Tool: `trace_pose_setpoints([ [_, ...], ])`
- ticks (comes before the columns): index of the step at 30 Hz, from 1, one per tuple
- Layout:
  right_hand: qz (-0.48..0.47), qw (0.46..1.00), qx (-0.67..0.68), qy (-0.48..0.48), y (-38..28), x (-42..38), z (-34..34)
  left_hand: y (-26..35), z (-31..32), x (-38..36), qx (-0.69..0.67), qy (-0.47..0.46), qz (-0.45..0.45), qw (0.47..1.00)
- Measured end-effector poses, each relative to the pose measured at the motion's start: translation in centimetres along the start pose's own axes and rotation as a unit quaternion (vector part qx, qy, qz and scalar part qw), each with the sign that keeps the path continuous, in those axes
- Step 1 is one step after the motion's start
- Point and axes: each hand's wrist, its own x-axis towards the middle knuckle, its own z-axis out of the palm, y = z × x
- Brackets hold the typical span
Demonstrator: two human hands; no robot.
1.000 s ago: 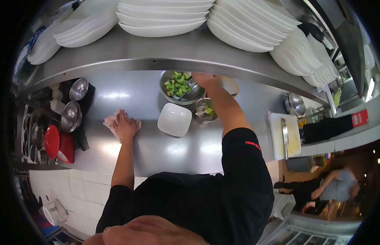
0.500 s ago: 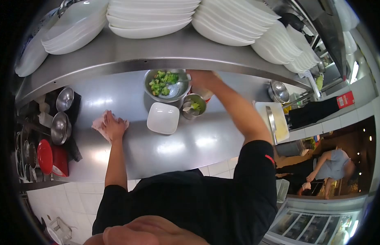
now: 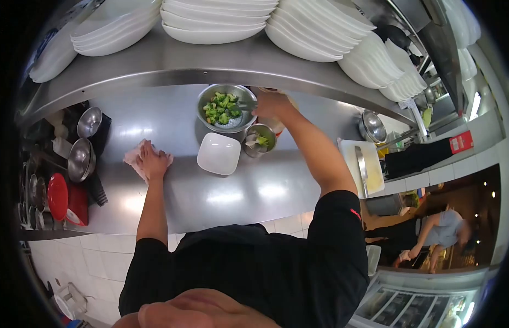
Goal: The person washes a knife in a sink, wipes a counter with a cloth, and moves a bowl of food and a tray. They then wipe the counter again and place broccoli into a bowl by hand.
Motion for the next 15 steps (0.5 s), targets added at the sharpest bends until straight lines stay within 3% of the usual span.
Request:
trace_pose_setpoints([
  [2, 0.018, 1.0, -0.019, -0.013, 0.5, 0.5, 2.0, -0.1, 0.3, 0.0, 0.0, -0.001, 0.006, 1.0],
  [4, 0.059, 0.988, -0.063, -0.128, 0.1, 1.8, 4.3, -0.3, 0.8, 0.0, 0.0, 0.002, 0.002, 1.0],
  [5, 0.056, 0.988, -0.065, -0.128, 0.2, 1.8, 5.2, -0.6, 1.0, 0.1, -0.008, -0.006, 0.004, 1.0],
  [7, 0.062, 0.995, -0.062, -0.036, 0.3, 1.6, 6.5, -0.9, 1.3, 0.1, -0.014, -0.013, 0.005, 1.0],
  [15, 0.068, 0.997, 0.026, 0.007, 2.0, -1.8, 7.8, -1.2, 1.1, -1.2, -0.044, -0.008, 0.01, 0.999],
])
